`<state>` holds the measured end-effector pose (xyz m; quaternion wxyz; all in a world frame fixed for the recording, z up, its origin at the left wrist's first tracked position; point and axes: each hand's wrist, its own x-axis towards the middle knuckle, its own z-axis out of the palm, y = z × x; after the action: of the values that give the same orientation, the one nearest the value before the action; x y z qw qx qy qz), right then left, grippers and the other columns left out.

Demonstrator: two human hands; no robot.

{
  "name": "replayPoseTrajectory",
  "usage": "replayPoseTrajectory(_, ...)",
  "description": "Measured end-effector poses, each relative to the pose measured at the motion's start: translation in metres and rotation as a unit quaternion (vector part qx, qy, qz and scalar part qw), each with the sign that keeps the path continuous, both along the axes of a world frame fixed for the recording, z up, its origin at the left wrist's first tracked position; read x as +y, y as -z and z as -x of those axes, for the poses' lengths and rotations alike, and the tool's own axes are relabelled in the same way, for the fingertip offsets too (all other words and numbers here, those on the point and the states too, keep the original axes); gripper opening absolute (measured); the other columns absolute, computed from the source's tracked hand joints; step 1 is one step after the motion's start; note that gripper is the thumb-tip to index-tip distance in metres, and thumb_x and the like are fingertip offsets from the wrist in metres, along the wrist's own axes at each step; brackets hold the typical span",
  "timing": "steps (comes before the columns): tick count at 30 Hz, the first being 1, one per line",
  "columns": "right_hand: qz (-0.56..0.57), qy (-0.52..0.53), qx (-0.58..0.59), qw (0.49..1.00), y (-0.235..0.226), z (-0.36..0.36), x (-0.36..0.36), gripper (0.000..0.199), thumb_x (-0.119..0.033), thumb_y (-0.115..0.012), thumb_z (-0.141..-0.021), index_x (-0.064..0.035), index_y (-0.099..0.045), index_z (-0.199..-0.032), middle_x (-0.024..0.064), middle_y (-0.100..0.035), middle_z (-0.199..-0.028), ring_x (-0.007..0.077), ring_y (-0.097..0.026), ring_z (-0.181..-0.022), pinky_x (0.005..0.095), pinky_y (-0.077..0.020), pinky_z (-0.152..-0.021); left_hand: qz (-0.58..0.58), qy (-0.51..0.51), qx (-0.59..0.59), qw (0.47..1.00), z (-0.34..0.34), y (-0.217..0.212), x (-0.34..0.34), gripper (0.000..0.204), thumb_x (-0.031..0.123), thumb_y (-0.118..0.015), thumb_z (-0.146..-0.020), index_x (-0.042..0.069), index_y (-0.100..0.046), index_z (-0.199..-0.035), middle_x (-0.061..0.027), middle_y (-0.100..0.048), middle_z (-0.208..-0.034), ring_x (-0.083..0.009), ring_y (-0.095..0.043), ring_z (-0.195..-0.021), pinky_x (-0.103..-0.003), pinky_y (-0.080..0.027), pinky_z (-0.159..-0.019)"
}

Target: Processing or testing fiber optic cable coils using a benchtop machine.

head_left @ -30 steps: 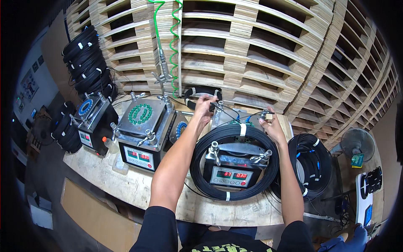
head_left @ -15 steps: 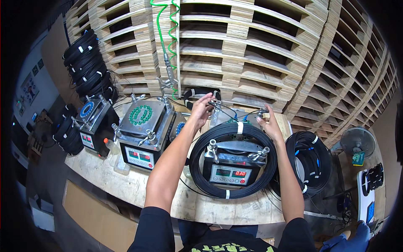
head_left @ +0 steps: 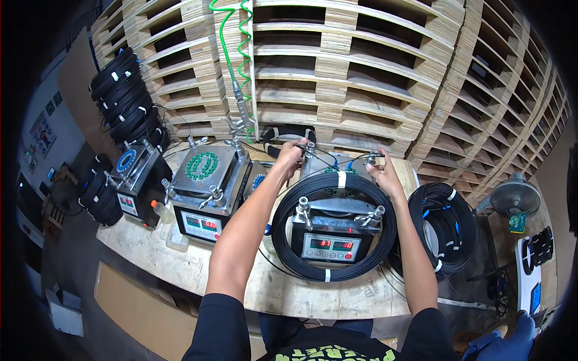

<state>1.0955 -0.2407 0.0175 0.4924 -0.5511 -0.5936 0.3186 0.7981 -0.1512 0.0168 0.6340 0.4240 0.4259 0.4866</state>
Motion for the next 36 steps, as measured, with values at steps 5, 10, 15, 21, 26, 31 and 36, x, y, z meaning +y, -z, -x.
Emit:
replayPoseTrajectory(5,0.011,0.009,0.002,1.000,-0.001,-0.002,-0.003,0.076,-0.011,-0.071,-0.092,-0.0093,-0.030,-0.156,0.0145,-0.067,-0.096,0.0179,-0.063,-0.085,0.0303,-0.0500,-0.078,0.023,-0.015,0.110,0.994,-0.002,-0.006,-0.002,0.042,0.053,-0.068,-0.094,0.011,-0.069,-0.098,-0.0015,-0.063,-0.082,-0.0157,-0.056,-0.067,-0.036,-0.049,-0.057)
replayPoseTrajectory(10,0.064,0.005,0.019,0.998,-0.008,0.007,-0.009,0.076,-0.012,-0.071,-0.092,-0.0095,-0.030,-0.156,0.0134,-0.067,-0.095,0.0168,-0.062,-0.084,0.0297,-0.0499,-0.076,0.005,-0.044,0.106,0.993,0.008,0.009,0.009,0.039,0.049,-0.071,-0.093,0.010,-0.074,-0.096,-0.0018,-0.066,-0.081,-0.0138,-0.059,-0.069,-0.034,-0.050,-0.058)
replayPoseTrajectory(15,0.029,-0.022,0.029,0.999,-0.004,0.014,0.003,0.077,-0.012,-0.072,-0.091,-0.0074,-0.030,-0.155,0.0102,-0.066,-0.095,0.0147,-0.061,-0.082,0.0285,-0.0497,-0.074,-0.282,-0.121,0.366,0.878,0.049,0.012,0.004,0.049,0.016,-0.069,-0.090,0.005,-0.060,-0.137,-0.0215,-0.072,-0.105,-0.0279,-0.070,-0.087,-0.039,-0.053,-0.082)
replayPoseTrajectory(21,0.020,-0.003,0.038,0.999,0.006,-0.006,0.007,0.076,-0.012,-0.073,-0.091,-0.0056,-0.031,-0.154,0.0088,-0.066,-0.092,0.0136,-0.060,-0.079,0.0280,-0.0491,-0.070,-0.458,-0.216,0.260,0.823,0.027,-0.034,-0.194,0.034,0.024,-0.069,-0.093,0.008,-0.069,-0.122,-0.0196,-0.060,-0.120,-0.0358,-0.061,-0.112,-0.044,-0.048,-0.096)
replayPoseTrajectory(26,0.016,-0.009,0.023,1.000,0.004,-0.008,0.010,0.074,-0.013,-0.073,-0.091,-0.0053,-0.032,-0.153,0.0082,-0.065,-0.090,0.0129,-0.058,-0.076,0.0276,-0.0474,-0.066,-0.491,-0.142,0.398,0.762,0.016,-0.008,-0.245,0.035,0.030,-0.079,-0.084,0.014,-0.075,-0.115,-0.0210,-0.044,-0.151,-0.0421,-0.041,-0.140,-0.048,-0.032,-0.115)
replayPoseTrajectory(31,0.013,-0.003,0.026,1.000,0.005,0.003,0.003,0.073,-0.013,-0.073,-0.092,-0.0059,-0.033,-0.152,0.0082,-0.065,-0.087,0.0129,-0.058,-0.073,0.0275,-0.0460,-0.064,-0.430,-0.222,0.241,0.842,0.022,0.021,-0.235,0.014,0.007,-0.066,-0.095,0.001,-0.075,-0.104,-0.0179,-0.062,-0.132,-0.0356,-0.060,-0.124,-0.042,-0.047,-0.104)
replayPoseTrajectory(36,0.021,0.003,0.025,0.999,0.009,-0.005,0.007,0.074,-0.015,-0.073,-0.092,-0.0066,-0.033,-0.153,0.0099,-0.067,-0.087,0.0132,-0.058,-0.072,0.0275,-0.0455,-0.063,-0.440,-0.229,0.257,0.829,0.023,0.016,-0.236,0.017,0.009,-0.064,-0.097,0.002,-0.074,-0.110,-0.0174,-0.063,-0.126,-0.0330,-0.062,-0.118,-0.040,-0.049,-0.100)
